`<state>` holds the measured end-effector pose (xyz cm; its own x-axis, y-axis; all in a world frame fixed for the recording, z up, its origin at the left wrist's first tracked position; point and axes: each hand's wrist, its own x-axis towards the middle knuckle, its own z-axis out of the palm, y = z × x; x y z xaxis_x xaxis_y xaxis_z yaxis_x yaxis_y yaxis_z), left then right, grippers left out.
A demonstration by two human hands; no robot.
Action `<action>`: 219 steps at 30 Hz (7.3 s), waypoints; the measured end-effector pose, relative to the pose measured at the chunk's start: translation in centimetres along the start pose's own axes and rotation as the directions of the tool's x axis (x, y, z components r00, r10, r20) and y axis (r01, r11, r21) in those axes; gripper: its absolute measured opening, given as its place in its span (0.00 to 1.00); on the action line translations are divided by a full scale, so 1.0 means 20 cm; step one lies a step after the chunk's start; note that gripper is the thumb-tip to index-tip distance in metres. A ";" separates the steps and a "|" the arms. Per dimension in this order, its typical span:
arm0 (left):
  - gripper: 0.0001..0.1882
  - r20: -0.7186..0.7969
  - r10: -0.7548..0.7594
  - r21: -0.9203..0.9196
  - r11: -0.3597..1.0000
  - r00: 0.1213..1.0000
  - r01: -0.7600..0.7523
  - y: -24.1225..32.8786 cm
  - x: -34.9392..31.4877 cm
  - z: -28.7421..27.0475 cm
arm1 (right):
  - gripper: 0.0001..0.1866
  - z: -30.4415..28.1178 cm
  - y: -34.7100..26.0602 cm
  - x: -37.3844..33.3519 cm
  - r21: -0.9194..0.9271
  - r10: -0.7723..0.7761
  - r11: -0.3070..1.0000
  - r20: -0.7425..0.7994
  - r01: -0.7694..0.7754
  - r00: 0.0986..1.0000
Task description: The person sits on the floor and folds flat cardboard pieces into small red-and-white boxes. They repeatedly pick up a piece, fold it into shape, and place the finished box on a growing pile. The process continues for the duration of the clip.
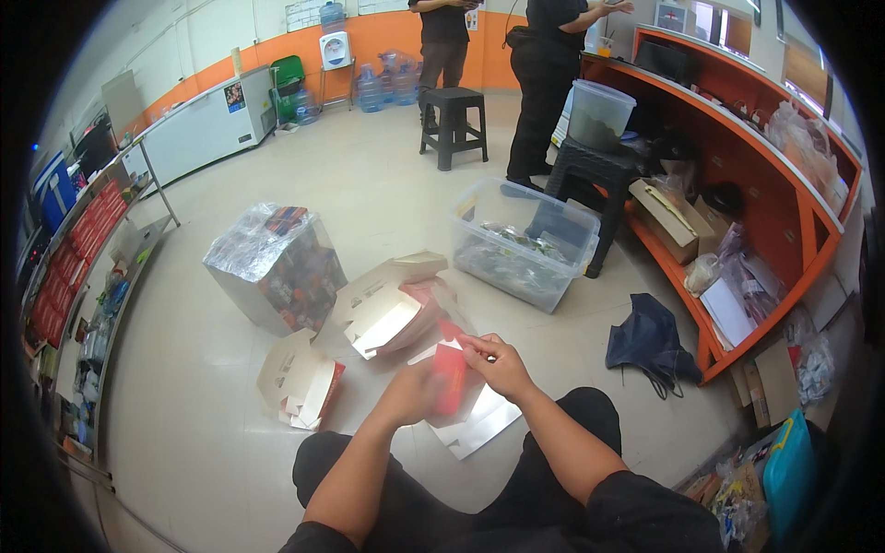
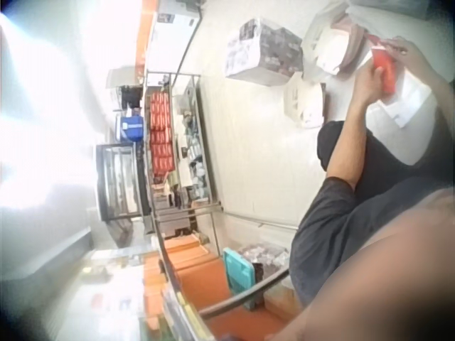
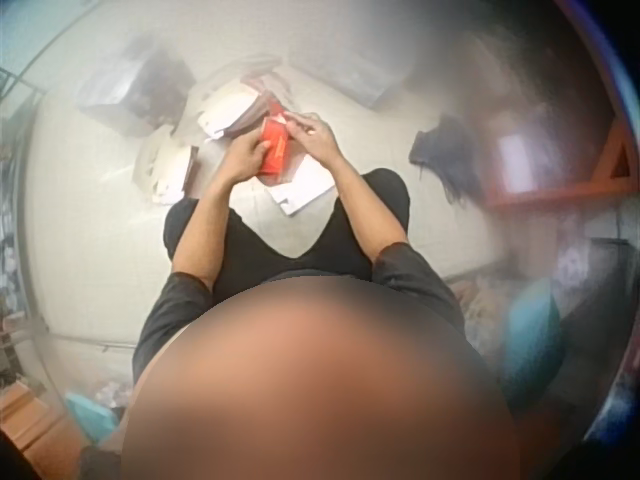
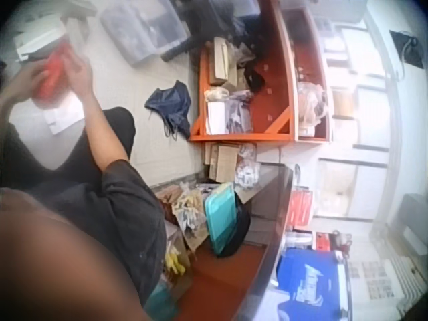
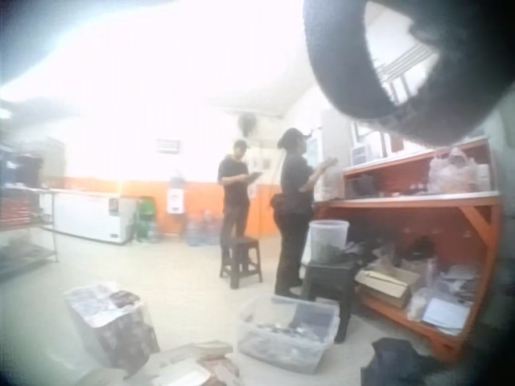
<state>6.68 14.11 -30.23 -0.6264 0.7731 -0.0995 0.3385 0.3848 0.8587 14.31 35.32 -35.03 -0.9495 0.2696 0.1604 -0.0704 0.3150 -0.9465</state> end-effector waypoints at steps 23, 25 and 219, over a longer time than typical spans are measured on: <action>0.32 -0.306 0.286 0.297 0.935 0.908 -0.195 0.01 0.01 0.07 | 0.12 -0.05 0.11 0.05 0.406 0.256 0.908 -0.345 -0.103 0.903; 0.30 -0.287 0.261 0.286 0.942 0.922 -0.177 0.01 0.02 0.09 | 0.13 -0.06 0.08 0.05 0.332 0.194 0.940 -0.335 -0.077 0.922; 0.24 -0.125 -0.522 -0.461 0.784 0.844 0.416 -0.21 0.42 0.33 | 0.52 -1.13 1.49 -1.01 -0.063 0.692 0.231 -0.691 -0.971 0.209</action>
<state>4.56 22.34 -37.99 -0.7928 0.3890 -0.4692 -0.3193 0.3907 0.8634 38.40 59.85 -60.23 -0.0364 0.9032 -0.4277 0.9249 -0.1316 -0.3567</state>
